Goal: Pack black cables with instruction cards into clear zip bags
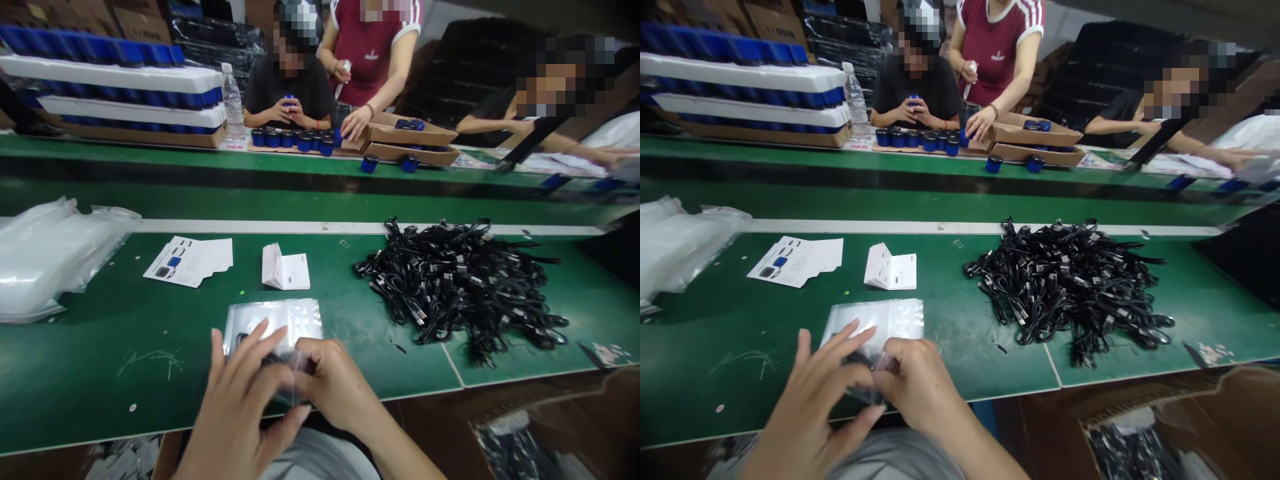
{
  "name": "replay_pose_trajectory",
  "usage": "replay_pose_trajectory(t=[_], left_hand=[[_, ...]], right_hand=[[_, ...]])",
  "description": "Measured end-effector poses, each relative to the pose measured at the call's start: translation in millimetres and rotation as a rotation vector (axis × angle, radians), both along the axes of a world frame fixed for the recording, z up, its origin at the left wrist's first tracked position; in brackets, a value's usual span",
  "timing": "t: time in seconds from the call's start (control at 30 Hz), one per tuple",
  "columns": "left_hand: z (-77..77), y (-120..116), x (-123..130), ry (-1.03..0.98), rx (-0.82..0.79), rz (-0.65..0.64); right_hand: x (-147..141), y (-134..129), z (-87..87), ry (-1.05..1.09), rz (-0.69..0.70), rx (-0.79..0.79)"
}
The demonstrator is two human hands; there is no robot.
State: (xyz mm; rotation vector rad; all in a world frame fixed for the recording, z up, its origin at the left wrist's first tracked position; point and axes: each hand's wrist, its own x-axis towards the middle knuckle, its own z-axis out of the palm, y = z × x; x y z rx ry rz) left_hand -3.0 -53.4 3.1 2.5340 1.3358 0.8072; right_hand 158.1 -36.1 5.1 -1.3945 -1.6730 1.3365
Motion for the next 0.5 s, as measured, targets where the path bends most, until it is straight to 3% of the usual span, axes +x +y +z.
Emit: replay_pose_trajectory(t=[0.17, 0.27, 0.37, 0.5], left_hand=[[23.6, 21.1, -16.6, 0.045, -0.389, 0.020], [30.2, 24.3, -14.9, -0.046, -0.523, 0.047], [25.8, 22.0, -12.7, -0.212, -0.553, 0.111], [14.0, 17.9, -13.6, -0.331, -0.576, 0.159]], right_hand=[[8.2, 0.1, 8.5, -0.031, 0.117, 0.028], [9.7, -0.6, 9.6, 0.205, 0.041, -0.094], [11.9, -4.0, 9.0, 0.453, -0.027, -0.199], [12.6, -10.6, 6.6, 0.308, -0.094, -0.110]])
